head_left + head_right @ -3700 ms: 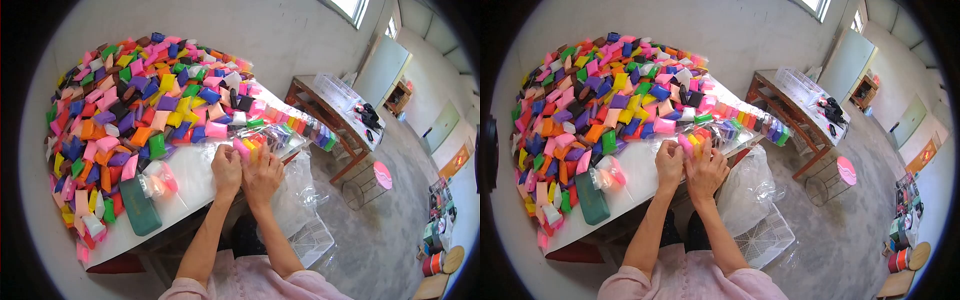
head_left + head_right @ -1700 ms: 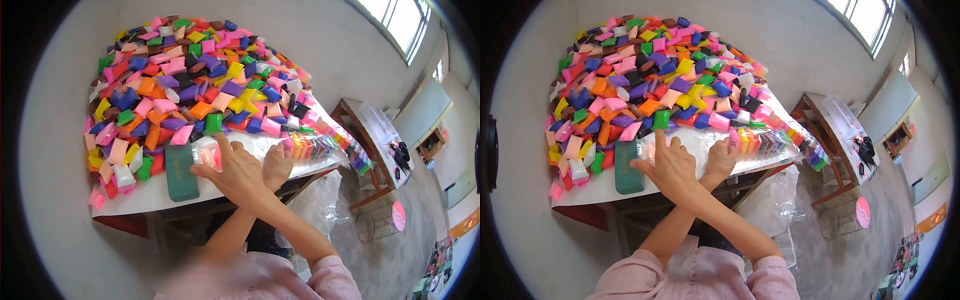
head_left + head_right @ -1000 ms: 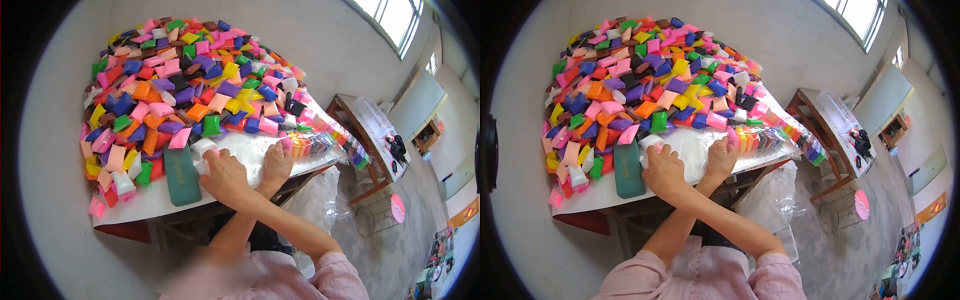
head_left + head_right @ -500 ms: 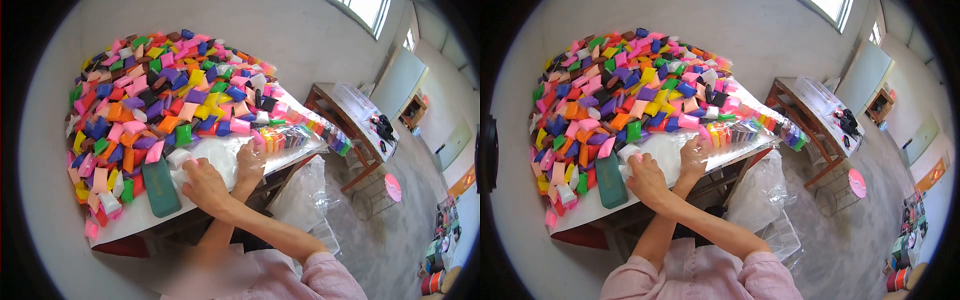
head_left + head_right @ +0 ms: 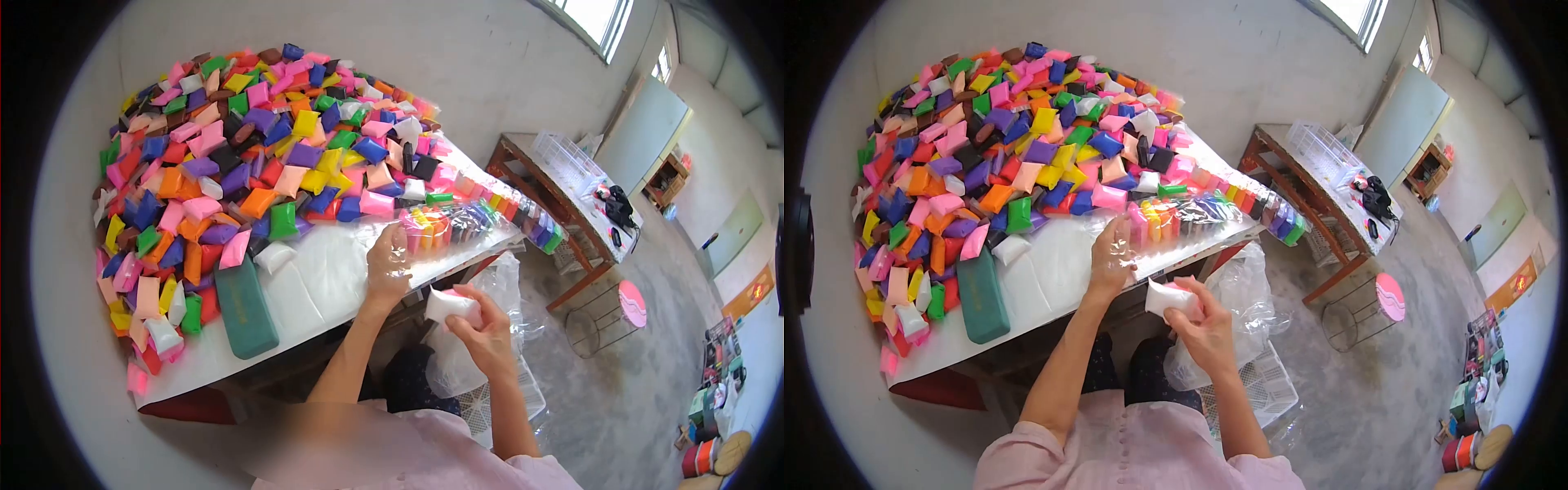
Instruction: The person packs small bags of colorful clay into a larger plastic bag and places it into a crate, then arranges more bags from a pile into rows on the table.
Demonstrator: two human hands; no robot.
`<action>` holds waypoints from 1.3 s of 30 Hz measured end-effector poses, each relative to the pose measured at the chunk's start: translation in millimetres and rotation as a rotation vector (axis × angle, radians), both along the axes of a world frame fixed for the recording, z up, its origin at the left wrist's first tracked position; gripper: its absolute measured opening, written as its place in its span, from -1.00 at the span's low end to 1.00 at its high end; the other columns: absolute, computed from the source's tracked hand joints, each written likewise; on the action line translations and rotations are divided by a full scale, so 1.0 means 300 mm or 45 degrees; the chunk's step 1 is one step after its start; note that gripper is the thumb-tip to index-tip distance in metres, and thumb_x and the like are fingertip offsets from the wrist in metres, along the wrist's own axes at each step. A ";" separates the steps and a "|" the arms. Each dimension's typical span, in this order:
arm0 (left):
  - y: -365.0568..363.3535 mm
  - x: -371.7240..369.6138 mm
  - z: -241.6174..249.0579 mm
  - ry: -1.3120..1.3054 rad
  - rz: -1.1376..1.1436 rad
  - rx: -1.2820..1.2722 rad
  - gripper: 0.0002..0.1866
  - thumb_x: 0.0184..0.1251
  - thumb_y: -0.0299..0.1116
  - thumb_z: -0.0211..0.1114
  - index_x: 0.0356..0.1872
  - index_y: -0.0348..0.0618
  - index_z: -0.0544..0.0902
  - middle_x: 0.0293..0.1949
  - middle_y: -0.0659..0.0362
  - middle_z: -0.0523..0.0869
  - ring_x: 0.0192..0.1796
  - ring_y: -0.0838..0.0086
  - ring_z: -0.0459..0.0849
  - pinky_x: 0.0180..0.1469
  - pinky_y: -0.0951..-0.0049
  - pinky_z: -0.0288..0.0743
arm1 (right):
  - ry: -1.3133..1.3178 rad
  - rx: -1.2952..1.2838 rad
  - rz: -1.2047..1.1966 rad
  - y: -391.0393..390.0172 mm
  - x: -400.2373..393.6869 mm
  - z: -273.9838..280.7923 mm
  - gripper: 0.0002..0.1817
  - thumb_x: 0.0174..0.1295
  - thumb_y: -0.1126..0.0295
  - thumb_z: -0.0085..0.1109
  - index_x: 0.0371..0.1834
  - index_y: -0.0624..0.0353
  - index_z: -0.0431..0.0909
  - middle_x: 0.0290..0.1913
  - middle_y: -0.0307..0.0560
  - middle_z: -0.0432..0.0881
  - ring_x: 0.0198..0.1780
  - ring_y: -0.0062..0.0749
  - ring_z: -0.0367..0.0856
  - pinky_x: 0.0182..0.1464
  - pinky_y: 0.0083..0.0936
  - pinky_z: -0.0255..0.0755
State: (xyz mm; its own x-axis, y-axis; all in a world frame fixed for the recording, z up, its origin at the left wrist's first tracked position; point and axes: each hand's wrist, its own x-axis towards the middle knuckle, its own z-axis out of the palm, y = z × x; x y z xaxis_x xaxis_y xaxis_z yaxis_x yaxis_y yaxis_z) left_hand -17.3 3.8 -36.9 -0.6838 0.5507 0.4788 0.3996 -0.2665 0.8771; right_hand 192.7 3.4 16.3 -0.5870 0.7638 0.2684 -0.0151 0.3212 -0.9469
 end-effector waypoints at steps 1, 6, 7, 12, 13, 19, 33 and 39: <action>-0.012 0.006 0.008 -0.030 -0.056 0.005 -0.62 0.47 -0.44 0.10 0.26 -0.24 0.53 -0.26 0.05 0.70 -0.38 0.44 0.67 -0.33 0.37 0.58 | -0.042 0.128 -0.060 0.023 -0.023 -0.011 -0.53 0.15 0.54 0.32 0.18 0.25 0.59 0.10 -0.08 0.65 0.03 -0.49 0.65 0.07 -0.52 0.56; 0.001 -0.016 0.006 0.566 0.277 0.042 -0.59 0.40 -0.39 0.19 0.20 -0.39 0.52 -0.05 -0.21 0.70 -0.09 -0.03 0.72 -0.05 0.16 0.61 | 0.118 -0.134 0.227 0.085 -0.135 0.027 -0.45 0.15 0.54 0.33 0.27 0.25 0.52 0.06 -0.11 0.64 0.02 -0.51 0.65 0.05 -0.55 0.56; 0.009 -0.035 -0.007 0.899 0.427 0.019 -0.56 0.35 -0.42 0.22 0.22 -0.40 0.51 -0.03 -0.21 0.69 -0.07 -0.02 0.72 -0.03 0.16 0.62 | 0.173 -0.119 0.260 0.093 -0.156 0.028 -0.45 0.15 0.54 0.33 0.28 0.24 0.52 0.06 -0.11 0.64 0.03 -0.51 0.64 0.05 -0.56 0.56; -0.004 -0.044 0.012 0.176 0.020 -0.078 -0.52 0.23 -0.51 0.27 0.20 -0.45 0.49 -0.09 -0.20 0.68 -0.05 0.08 0.72 -0.03 0.20 0.66 | 0.312 -0.081 0.320 0.134 -0.235 0.038 -0.44 0.14 0.57 0.32 0.28 0.25 0.50 0.09 -0.11 0.62 0.06 -0.49 0.63 0.05 -0.55 0.55; -0.010 -0.043 0.024 0.159 0.001 -0.065 -0.53 0.23 -0.52 0.28 0.18 -0.45 0.49 -0.11 -0.19 0.69 -0.06 0.11 0.73 -0.06 0.21 0.67 | 0.351 -0.111 0.356 0.139 -0.250 0.043 -0.44 0.15 0.57 0.32 0.28 0.27 0.49 0.09 -0.10 0.62 0.07 -0.48 0.62 0.06 -0.54 0.55; -0.061 -0.015 0.117 -0.723 -0.382 -0.010 -0.50 0.60 -0.07 -0.08 0.17 -0.34 0.51 -0.12 -0.04 0.69 -0.12 0.35 0.73 -0.38 0.39 0.67 | 0.449 -0.194 0.393 0.164 -0.317 0.027 -0.45 0.17 0.61 0.27 0.29 0.31 0.46 0.13 -0.08 0.59 0.09 -0.43 0.62 0.10 -0.51 0.57; -0.125 0.078 0.121 -0.372 -0.076 -0.025 -0.33 0.64 0.01 -0.20 0.42 -0.44 0.29 0.22 -0.27 0.54 0.20 0.06 0.60 0.20 0.28 0.49 | 0.427 0.074 0.157 0.133 -0.391 -0.077 -0.47 0.16 0.65 0.20 0.25 0.28 0.43 0.18 -0.01 0.52 0.15 -0.39 0.60 0.15 -0.49 0.53; -0.117 0.060 0.083 -0.240 0.055 -0.059 -0.43 0.65 -0.11 -0.10 0.45 -0.35 0.33 0.16 -0.10 0.60 -0.05 0.41 0.66 -0.04 0.41 0.57 | 0.467 0.063 0.131 0.120 -0.388 -0.056 -0.49 0.18 0.65 0.18 0.25 0.29 0.42 0.17 -0.01 0.52 0.10 -0.39 0.60 0.15 -0.47 0.52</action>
